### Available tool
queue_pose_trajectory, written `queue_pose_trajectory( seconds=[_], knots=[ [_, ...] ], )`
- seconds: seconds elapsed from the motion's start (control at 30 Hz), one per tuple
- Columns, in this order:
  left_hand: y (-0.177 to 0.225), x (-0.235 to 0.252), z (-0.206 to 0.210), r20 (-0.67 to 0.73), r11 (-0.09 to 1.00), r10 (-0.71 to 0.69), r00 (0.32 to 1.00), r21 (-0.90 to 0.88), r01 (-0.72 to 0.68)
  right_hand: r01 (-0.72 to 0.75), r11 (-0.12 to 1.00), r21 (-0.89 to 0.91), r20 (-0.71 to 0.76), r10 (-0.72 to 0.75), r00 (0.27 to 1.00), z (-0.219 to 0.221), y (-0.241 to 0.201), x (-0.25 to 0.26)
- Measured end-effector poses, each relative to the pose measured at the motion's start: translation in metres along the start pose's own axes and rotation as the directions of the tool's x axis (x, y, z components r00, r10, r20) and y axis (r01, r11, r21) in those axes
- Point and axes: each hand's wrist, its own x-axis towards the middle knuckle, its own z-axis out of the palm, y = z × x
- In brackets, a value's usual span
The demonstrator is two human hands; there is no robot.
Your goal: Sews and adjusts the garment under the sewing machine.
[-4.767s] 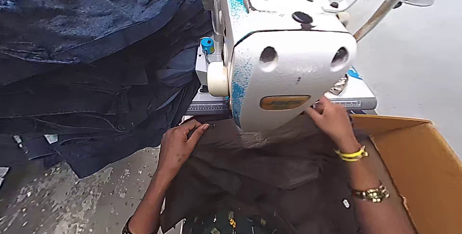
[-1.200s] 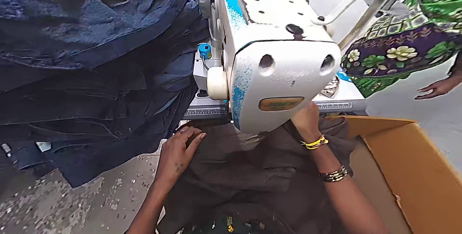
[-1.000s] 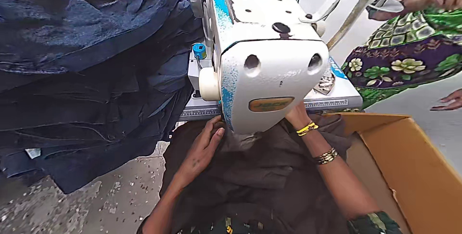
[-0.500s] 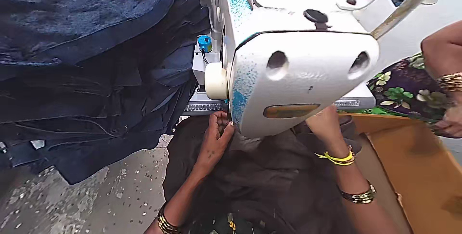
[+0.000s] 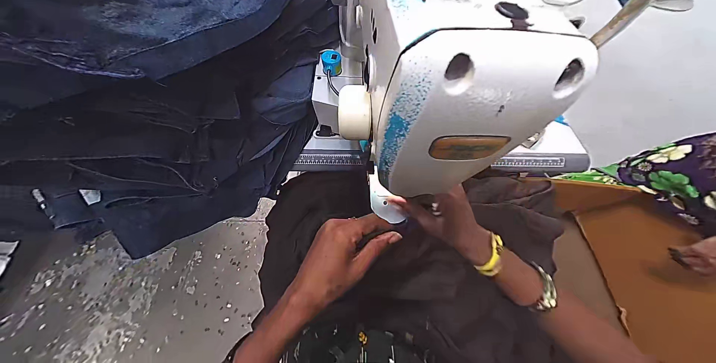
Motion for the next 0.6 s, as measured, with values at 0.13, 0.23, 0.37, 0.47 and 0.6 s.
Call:
queue_pose_trajectory(
  seconds=[0.13,0.23,0.37,0.47,0.6],
  knots=[
    [-0.02,-0.006,-0.047,-0.131,0.983,-0.184,0.974,-0.003,0.185,-0.325,0.887,0.328,0.248,0.251,0.936,-0.015,-0.017,-0.012],
    [-0.056,-0.016,-0.077,-0.22,0.892,-0.417,0.882,0.084,0.443,-0.508,0.835,0.21,0.176,0.479,0.86,-0.03,0.012,-0.017],
    [-0.07,-0.021,-0.081,-0.252,0.85,-0.476,0.842,0.115,0.515,-0.538,0.832,0.137,0.125,0.524,0.842,-0.023,0.03,-0.02],
    [-0.074,-0.022,-0.086,-0.292,0.825,-0.478,0.828,0.174,0.537,-0.556,0.825,0.102,0.167,0.537,0.827,-0.013,0.017,-0.008],
    [-0.083,-0.034,-0.089,-0.303,0.793,-0.529,0.793,0.157,0.589,-0.641,0.766,0.047,0.193,0.622,0.759,0.0,0.002,0.009]
  ],
)
